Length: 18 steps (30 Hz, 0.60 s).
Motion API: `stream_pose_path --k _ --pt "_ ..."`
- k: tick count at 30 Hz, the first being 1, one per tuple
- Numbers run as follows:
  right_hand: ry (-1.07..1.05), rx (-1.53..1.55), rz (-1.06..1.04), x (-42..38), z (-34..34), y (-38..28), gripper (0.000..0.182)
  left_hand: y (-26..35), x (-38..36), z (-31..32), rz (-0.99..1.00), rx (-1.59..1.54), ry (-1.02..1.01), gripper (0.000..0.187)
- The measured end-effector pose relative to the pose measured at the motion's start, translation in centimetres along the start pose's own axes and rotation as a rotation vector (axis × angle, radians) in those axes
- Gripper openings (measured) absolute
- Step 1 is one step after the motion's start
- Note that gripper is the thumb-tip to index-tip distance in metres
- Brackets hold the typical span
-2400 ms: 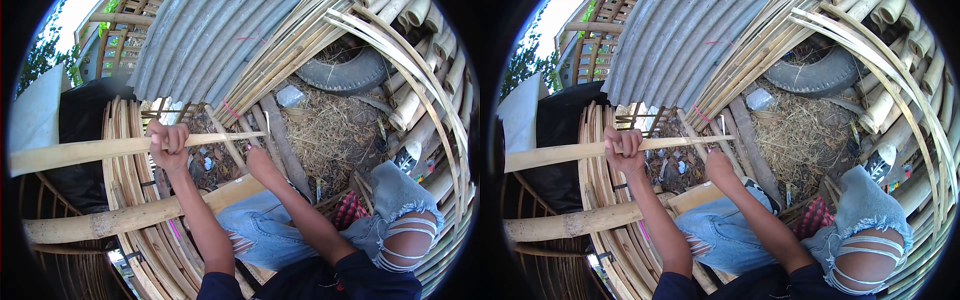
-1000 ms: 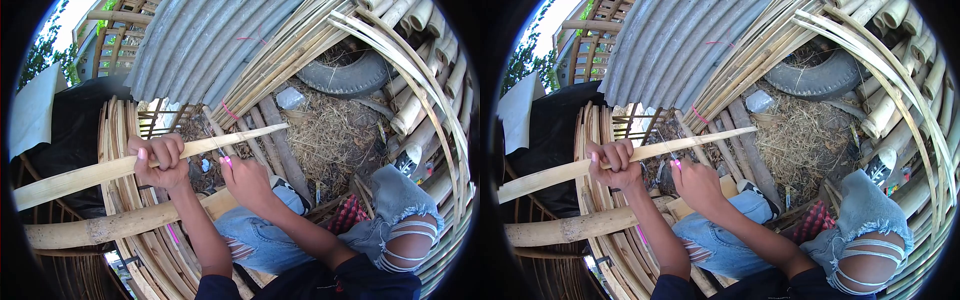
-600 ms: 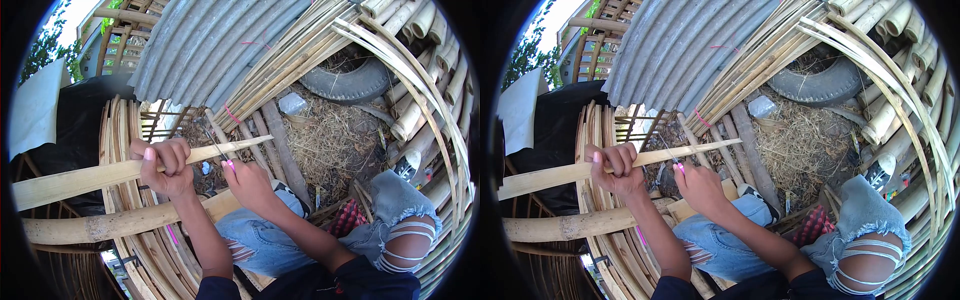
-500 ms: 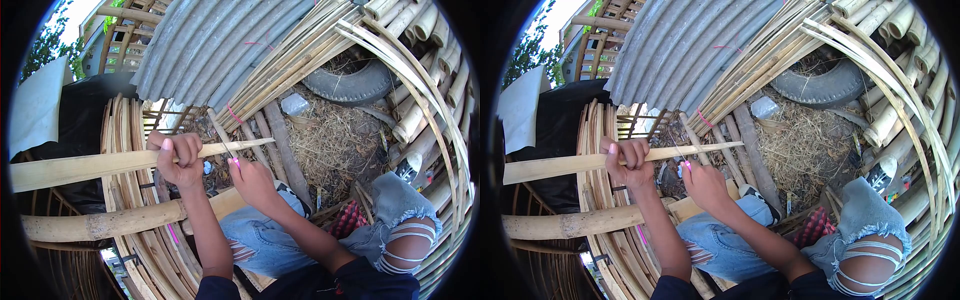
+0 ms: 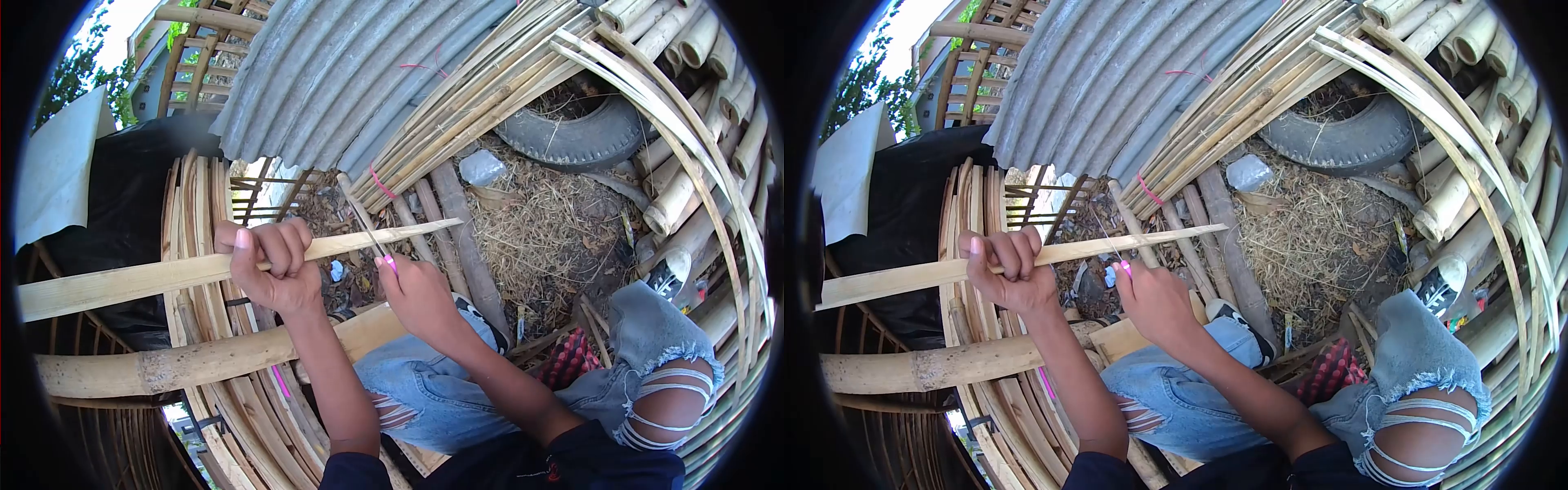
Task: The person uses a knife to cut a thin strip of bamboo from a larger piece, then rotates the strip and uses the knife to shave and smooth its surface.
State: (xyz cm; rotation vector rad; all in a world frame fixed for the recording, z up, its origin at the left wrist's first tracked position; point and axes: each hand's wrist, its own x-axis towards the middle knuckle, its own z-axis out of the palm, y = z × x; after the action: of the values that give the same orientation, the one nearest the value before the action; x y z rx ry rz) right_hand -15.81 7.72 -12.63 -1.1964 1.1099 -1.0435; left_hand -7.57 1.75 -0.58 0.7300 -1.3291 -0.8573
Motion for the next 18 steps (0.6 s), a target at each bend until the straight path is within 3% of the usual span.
stream_pose_path --k 5,7,11,16,18 --pt "-0.017 -0.042 -0.007 -0.7 0.1 -1.1 0.035 -0.4 -0.2 0.8 0.013 0.032 -0.025 0.025" --pt "0.077 -0.18 0.14 0.1 1.7 1.5 0.036 -0.2 -0.1 0.7 0.007 0.023 -0.058 0.027" --pt "0.063 -0.177 0.12 1.7 1.4 3.2 0.036 -0.3 0.7 -1.3 0.012 -0.024 -0.008 0.027" --pt "-0.003 -0.172 -0.067 0.2 1.0 -2.1 0.037 -0.3 0.4 -1.5 0.039 -0.044 -0.059 0.025" --pt "0.024 -0.141 -0.044 0.3 1.9 0.7 0.037 -0.4 0.4 -1.8 0.042 -0.051 -0.089 0.024"
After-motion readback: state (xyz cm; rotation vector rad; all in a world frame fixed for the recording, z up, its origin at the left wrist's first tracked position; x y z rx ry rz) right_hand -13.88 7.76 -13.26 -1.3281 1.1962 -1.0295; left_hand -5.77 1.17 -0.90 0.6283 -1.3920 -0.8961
